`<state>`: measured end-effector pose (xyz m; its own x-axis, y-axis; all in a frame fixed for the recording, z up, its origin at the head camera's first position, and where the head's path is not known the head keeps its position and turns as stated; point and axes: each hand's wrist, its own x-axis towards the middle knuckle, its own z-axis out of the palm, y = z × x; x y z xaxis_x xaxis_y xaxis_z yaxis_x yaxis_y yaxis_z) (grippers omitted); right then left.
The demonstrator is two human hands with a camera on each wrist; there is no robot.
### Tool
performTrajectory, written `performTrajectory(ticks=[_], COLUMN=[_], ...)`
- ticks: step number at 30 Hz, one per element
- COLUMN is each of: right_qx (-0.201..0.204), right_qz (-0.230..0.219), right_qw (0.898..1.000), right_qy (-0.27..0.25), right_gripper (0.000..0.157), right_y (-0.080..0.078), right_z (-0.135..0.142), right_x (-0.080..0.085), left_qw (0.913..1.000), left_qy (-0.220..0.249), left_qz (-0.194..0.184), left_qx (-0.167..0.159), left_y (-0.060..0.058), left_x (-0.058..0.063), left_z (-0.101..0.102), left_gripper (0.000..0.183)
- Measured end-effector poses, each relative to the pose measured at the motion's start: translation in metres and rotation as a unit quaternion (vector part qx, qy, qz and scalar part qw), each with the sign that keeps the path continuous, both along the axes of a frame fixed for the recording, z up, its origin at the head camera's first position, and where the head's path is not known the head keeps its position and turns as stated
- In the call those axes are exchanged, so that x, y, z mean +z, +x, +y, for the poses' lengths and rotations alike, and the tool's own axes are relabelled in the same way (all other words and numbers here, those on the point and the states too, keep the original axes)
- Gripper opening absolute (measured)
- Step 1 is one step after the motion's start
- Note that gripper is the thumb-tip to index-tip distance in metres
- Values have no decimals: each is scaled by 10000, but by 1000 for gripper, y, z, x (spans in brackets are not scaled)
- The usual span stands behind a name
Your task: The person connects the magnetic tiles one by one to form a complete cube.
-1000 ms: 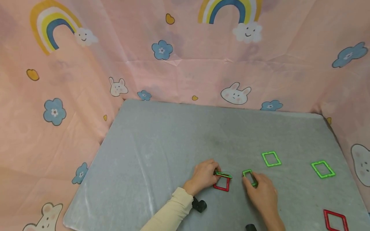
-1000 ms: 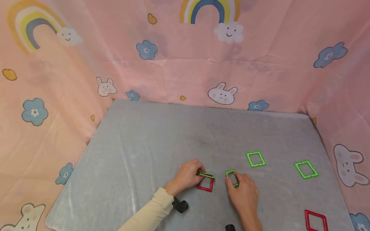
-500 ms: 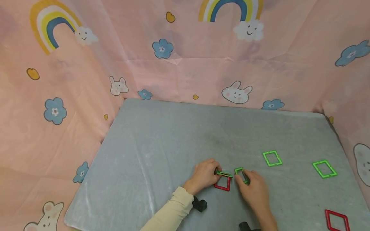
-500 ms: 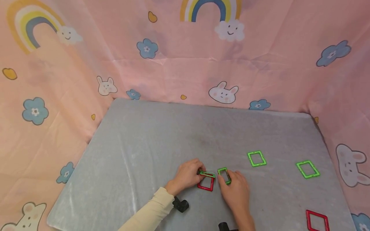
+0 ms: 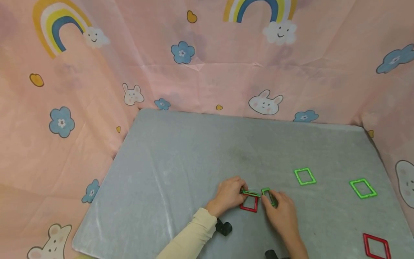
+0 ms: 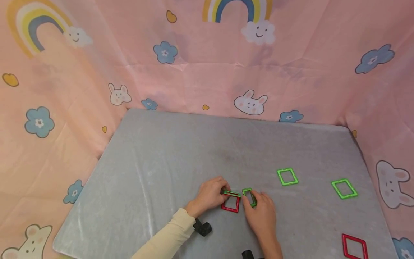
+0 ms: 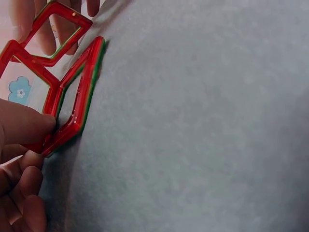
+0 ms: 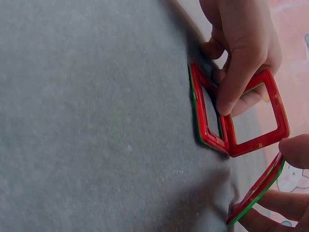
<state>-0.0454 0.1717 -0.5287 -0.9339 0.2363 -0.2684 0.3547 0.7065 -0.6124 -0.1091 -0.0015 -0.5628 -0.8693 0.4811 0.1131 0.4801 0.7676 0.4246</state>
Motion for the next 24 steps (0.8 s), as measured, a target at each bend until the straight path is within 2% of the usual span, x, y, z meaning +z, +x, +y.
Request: performTrajectory(ticks=[6, 12, 19, 24], right_qx=[-39, -81, -73, 2], right_qz=[108, 477, -40, -197], right_qw=[9998, 9979, 9970, 9966], right_qy=[-163, -436, -772, -796], right_gripper=[50, 46, 56, 56], right_y=[3, 5, 5, 5], right_z=[-2, -4, -7, -9], right_x=[-1, 0, 3, 3], left_qw=[10000, 10000, 9998, 9997], left_qy=[59, 56, 61, 68], left_qz=[-47, -39, -139, -183], left_qx=[21, 44, 99, 122], left_y=[0, -1, -1, -2], left_x=[1, 1, 2, 3], left_z=[0, 0, 1, 1], left_gripper=[8, 8, 8, 7])
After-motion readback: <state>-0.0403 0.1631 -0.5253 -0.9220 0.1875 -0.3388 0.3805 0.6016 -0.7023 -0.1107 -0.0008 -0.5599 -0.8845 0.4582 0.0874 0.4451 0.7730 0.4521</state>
